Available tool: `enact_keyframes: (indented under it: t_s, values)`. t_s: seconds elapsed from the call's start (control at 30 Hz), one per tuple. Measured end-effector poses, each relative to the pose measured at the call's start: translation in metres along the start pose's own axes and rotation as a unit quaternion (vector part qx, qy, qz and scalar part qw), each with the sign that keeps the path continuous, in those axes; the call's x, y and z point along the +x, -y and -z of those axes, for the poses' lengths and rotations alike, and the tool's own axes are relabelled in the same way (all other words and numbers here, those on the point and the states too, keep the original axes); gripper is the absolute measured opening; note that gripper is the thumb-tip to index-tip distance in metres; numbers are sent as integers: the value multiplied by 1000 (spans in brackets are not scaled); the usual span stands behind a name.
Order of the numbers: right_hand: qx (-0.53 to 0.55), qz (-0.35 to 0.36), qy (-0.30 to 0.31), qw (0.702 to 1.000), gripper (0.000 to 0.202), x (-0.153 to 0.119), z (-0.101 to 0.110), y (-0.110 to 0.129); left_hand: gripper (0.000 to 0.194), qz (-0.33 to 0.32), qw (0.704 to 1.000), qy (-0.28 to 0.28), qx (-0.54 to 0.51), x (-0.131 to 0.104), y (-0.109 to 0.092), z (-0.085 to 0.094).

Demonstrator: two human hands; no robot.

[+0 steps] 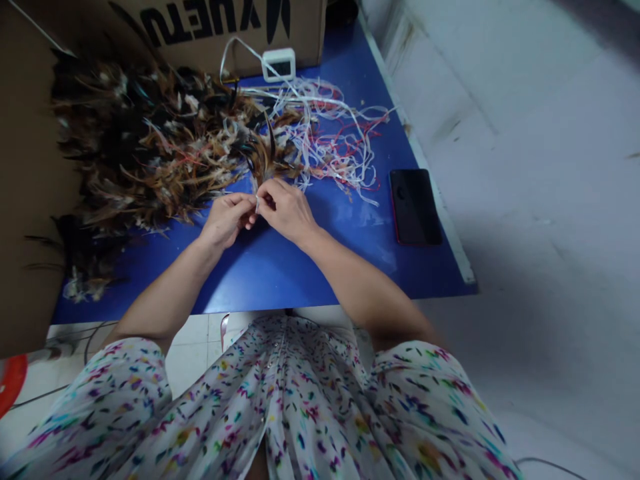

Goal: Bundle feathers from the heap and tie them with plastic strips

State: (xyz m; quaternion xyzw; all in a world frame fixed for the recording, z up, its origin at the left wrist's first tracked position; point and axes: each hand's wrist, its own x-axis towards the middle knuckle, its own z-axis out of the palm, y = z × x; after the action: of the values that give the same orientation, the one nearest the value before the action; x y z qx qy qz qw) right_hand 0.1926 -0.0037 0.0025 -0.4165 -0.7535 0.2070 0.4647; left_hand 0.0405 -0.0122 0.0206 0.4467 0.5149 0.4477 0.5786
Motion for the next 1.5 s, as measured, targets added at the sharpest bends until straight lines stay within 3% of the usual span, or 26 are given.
enact_keyframes:
  t_s: [0.73,1.17,1.5]
  values:
    - [-89,10,62,994,6,1,2,-1,15,-45,996,-20,79,0,3,0]
    - [-13,-88,30,996,9,4,-2,3,23,-51,997,-40,49,0,6,-8]
    - [-83,-35,25,996,7,0,-3,0,17,-117,982,-65,132,0,14,-4]
